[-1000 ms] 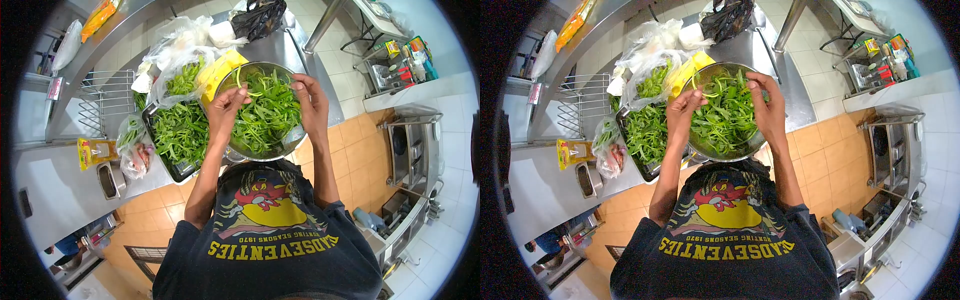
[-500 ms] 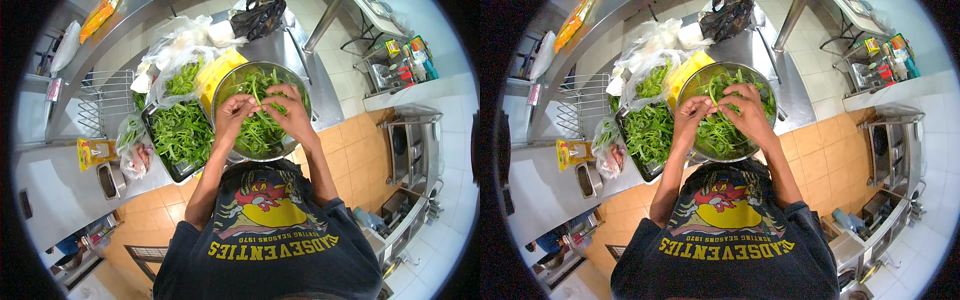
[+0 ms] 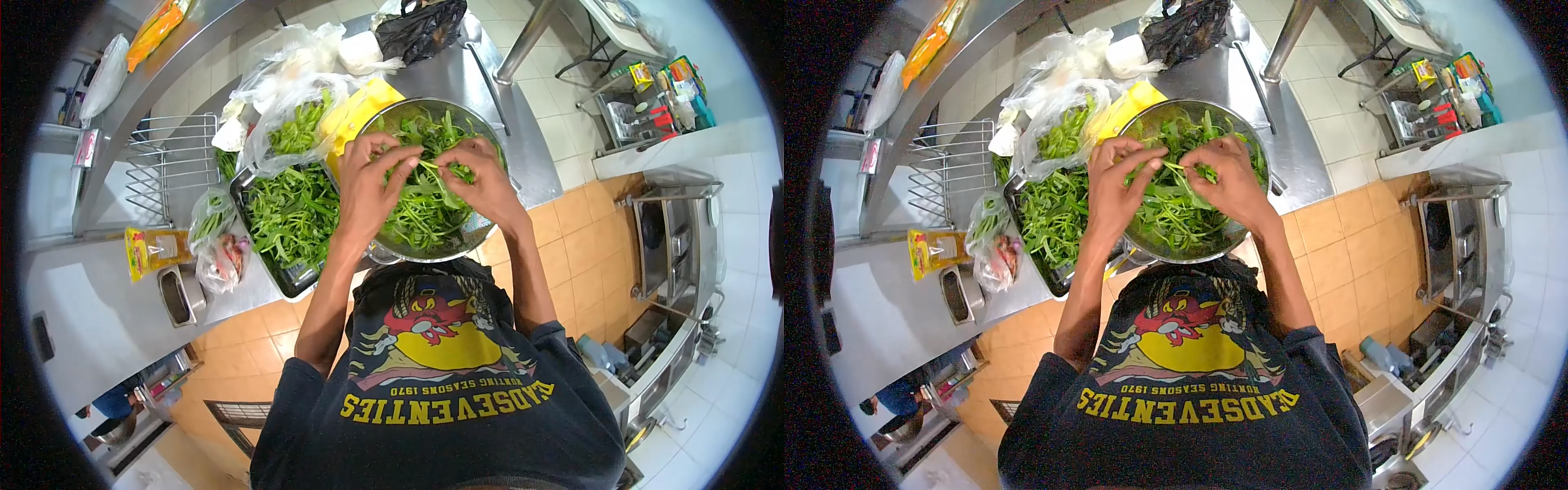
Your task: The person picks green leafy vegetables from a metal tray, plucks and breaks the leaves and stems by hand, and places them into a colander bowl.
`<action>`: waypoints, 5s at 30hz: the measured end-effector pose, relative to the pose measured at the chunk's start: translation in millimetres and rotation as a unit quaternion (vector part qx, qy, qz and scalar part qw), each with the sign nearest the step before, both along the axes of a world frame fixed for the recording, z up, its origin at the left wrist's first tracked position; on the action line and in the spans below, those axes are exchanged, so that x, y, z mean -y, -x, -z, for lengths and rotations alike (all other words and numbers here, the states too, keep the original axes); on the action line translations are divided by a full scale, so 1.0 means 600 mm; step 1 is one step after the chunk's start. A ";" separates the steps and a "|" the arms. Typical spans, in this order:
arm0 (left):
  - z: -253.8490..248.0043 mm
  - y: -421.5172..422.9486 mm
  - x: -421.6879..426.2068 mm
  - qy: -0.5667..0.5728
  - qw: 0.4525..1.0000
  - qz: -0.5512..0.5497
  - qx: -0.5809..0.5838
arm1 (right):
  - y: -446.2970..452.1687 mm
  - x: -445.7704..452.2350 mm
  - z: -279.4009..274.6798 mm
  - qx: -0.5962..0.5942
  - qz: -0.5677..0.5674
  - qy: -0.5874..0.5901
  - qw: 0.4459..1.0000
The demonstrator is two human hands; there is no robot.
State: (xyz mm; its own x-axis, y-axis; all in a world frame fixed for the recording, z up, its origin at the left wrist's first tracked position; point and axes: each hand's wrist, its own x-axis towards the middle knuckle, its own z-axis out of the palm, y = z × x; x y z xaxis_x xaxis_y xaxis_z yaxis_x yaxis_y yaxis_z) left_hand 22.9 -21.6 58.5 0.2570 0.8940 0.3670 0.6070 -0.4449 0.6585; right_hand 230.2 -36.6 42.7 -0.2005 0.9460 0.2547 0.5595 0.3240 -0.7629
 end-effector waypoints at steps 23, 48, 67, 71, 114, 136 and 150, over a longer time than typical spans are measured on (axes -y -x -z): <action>0.052 -0.003 -0.010 0.120 0.974 0.034 0.190 | 0.009 -0.001 0.020 -0.149 0.027 -0.009 0.988; 0.059 0.229 0.040 0.082 0.976 -0.188 0.071 | -0.019 -0.009 0.026 -0.336 0.078 0.164 0.924; 0.073 -0.025 -0.005 0.234 0.957 0.082 0.153 | -0.013 0.012 0.026 -0.279 0.065 0.154 0.946; 0.065 -0.021 0.000 0.292 0.939 0.075 0.167 | -0.009 0.012 0.032 -0.228 0.060 0.107 0.966; 0.069 -0.021 -0.001 0.166 0.976 0.052 0.132 | 0.009 0.012 0.021 -0.052 0.039 -0.021 0.998; 0.029 0.156 -0.006 0.232 0.951 -0.005 0.205 | -0.032 0.008 0.029 -0.082 0.055 0.004 0.995; 0.030 0.285 0.052 0.110 0.967 -0.226 -0.026 | 0.009 -0.012 0.047 -0.094 0.018 0.030 0.995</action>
State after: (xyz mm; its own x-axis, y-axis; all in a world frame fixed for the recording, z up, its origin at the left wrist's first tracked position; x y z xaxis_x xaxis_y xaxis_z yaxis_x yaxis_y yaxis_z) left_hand -148.1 -52.7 40.7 -0.1654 0.9745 0.1516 0.7420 0.0217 0.6700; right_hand 224.8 -29.3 14.5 -0.1203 0.9665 0.2269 0.4152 0.2566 -0.8728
